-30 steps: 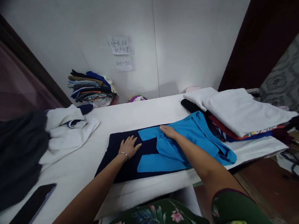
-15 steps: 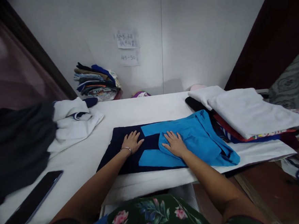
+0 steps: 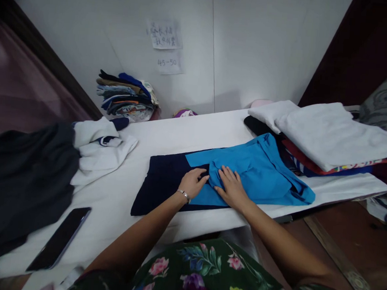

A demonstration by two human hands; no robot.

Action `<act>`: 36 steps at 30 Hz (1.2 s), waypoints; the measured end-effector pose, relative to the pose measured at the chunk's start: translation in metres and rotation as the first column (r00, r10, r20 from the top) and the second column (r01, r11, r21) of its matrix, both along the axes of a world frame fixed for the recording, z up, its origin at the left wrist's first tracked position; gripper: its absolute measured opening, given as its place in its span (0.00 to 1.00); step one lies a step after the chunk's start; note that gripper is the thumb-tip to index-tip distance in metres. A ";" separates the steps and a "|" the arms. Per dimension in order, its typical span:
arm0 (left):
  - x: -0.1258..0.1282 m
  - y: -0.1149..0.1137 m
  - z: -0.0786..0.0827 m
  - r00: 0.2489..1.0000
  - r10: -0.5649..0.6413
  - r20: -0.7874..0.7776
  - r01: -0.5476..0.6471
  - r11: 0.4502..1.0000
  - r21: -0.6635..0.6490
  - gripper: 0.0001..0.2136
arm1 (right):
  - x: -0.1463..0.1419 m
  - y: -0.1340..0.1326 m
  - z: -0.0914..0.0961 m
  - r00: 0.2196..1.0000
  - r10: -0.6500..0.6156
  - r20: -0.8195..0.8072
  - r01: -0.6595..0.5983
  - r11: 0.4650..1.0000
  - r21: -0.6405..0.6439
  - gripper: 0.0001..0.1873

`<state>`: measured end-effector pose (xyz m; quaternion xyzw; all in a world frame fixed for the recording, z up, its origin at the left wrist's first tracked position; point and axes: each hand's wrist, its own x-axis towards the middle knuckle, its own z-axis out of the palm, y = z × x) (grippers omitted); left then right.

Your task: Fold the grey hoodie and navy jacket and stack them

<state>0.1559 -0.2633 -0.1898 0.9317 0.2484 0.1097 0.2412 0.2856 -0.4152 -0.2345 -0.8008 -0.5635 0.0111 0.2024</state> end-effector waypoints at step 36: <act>0.095 -0.019 -0.002 0.979 -0.123 -0.160 0.162 0.952 0.260 0.11 | -0.012 -0.033 -0.016 0.996 0.080 0.029 -0.083 0.985 0.151 0.15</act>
